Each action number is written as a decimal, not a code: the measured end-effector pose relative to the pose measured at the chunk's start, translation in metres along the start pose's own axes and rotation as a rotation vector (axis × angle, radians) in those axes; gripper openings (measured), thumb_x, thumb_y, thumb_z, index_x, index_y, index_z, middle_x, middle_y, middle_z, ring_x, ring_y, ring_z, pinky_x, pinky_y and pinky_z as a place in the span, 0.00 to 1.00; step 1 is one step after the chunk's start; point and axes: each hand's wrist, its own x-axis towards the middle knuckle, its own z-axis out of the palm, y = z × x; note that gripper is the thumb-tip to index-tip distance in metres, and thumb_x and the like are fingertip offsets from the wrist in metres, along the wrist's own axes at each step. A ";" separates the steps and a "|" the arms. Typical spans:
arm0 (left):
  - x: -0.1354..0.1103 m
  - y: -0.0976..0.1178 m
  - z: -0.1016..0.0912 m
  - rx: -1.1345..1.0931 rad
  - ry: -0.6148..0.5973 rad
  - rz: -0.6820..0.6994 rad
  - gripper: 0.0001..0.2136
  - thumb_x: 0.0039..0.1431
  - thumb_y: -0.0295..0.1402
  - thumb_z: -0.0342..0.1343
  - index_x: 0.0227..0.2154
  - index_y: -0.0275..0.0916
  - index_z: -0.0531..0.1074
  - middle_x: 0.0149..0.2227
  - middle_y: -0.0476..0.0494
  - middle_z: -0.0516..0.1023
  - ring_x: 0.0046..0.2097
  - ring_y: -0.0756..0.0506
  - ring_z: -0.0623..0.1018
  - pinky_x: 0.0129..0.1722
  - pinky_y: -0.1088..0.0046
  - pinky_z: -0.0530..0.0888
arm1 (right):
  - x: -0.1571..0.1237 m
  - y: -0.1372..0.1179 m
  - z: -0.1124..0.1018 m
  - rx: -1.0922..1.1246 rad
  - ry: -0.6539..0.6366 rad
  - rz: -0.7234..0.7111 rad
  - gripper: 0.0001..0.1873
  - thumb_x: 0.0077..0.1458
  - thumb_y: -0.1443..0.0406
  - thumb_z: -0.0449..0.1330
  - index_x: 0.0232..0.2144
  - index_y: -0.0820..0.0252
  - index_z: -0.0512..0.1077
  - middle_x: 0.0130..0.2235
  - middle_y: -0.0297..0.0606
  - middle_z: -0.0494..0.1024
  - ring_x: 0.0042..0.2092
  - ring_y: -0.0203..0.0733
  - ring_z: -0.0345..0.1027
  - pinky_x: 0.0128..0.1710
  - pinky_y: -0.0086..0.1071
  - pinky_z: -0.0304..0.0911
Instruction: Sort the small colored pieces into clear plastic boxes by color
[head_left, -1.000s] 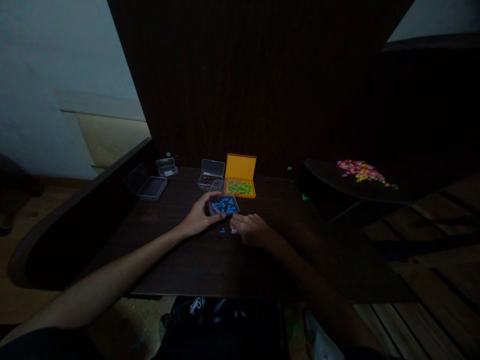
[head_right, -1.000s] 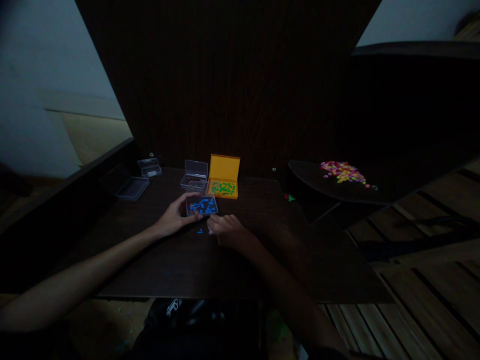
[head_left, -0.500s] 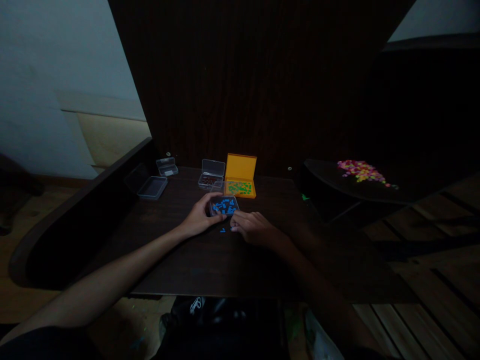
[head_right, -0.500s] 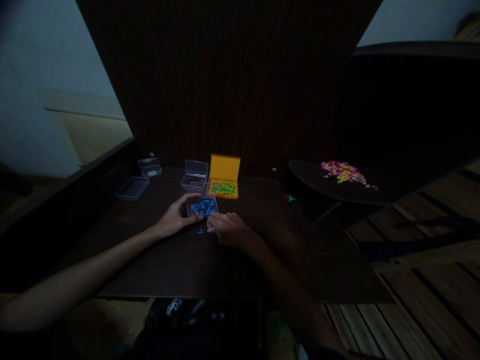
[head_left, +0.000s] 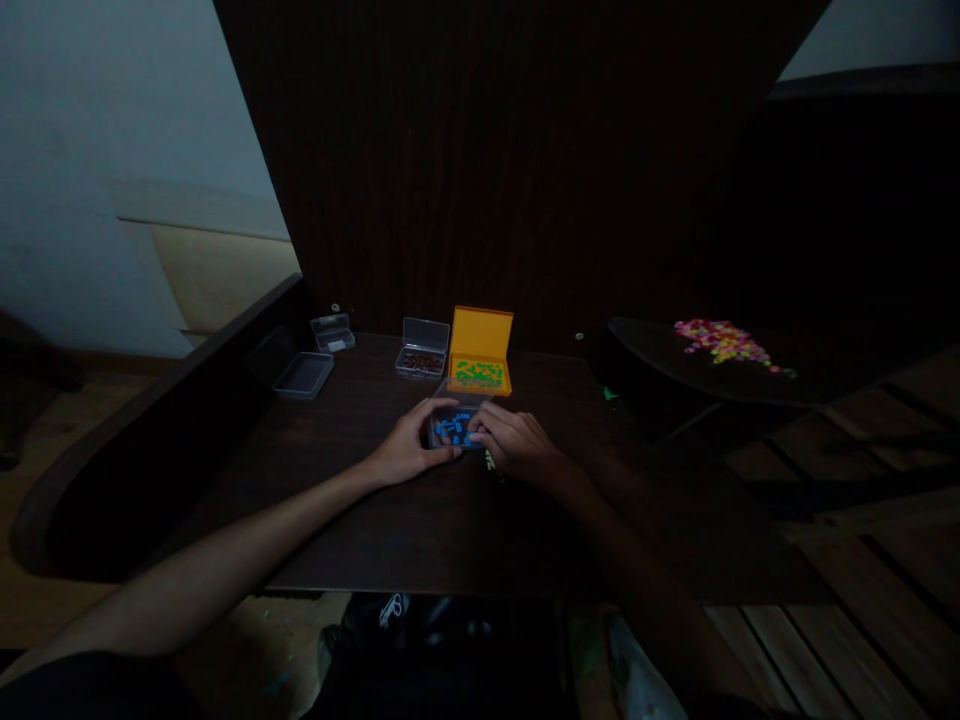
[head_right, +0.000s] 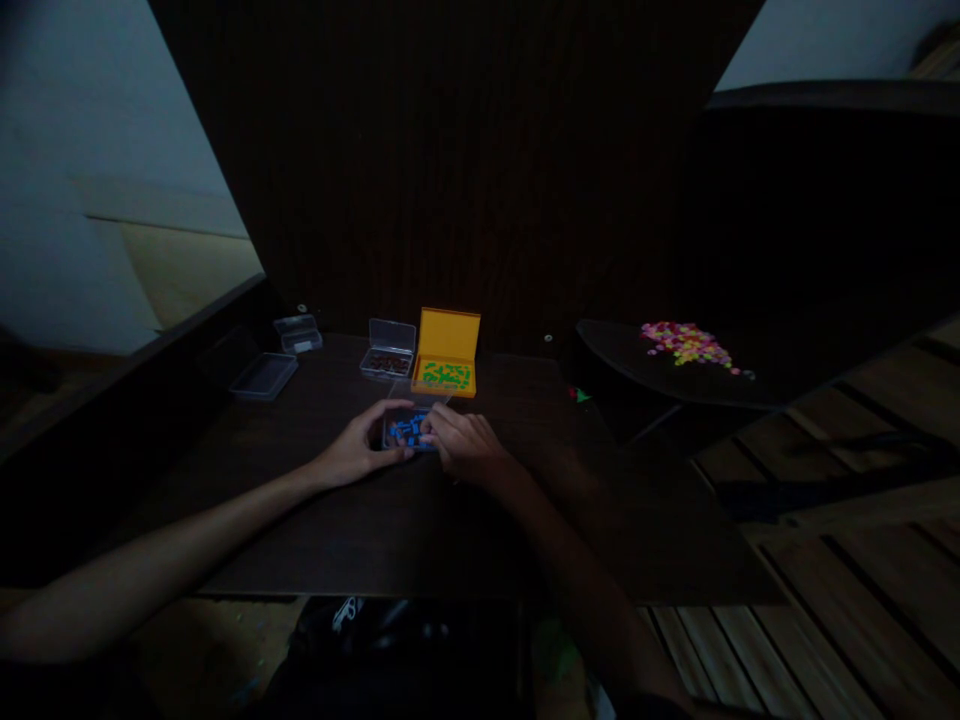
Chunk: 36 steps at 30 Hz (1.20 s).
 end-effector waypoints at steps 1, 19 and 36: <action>-0.001 0.000 0.001 0.010 -0.009 0.005 0.29 0.46 0.33 0.65 0.52 0.39 0.65 0.52 0.38 0.71 0.53 0.39 0.72 0.54 0.57 0.68 | 0.000 0.001 0.000 -0.005 0.007 0.007 0.07 0.62 0.64 0.52 0.38 0.60 0.69 0.39 0.38 0.73 0.35 0.36 0.65 0.32 0.29 0.51; -0.004 0.007 0.005 0.002 -0.036 0.048 0.29 0.47 0.34 0.65 0.53 0.40 0.63 0.53 0.39 0.70 0.54 0.39 0.72 0.55 0.57 0.67 | 0.002 -0.002 -0.003 -0.033 0.027 0.039 0.09 0.62 0.63 0.52 0.39 0.60 0.71 0.42 0.40 0.70 0.35 0.36 0.65 0.32 0.28 0.54; -0.005 0.009 0.004 0.015 -0.056 0.038 0.29 0.47 0.34 0.65 0.53 0.40 0.63 0.52 0.38 0.69 0.54 0.39 0.71 0.56 0.57 0.67 | 0.003 -0.005 -0.003 0.026 -0.086 0.036 0.09 0.60 0.62 0.56 0.41 0.59 0.73 0.41 0.37 0.68 0.35 0.34 0.63 0.34 0.28 0.56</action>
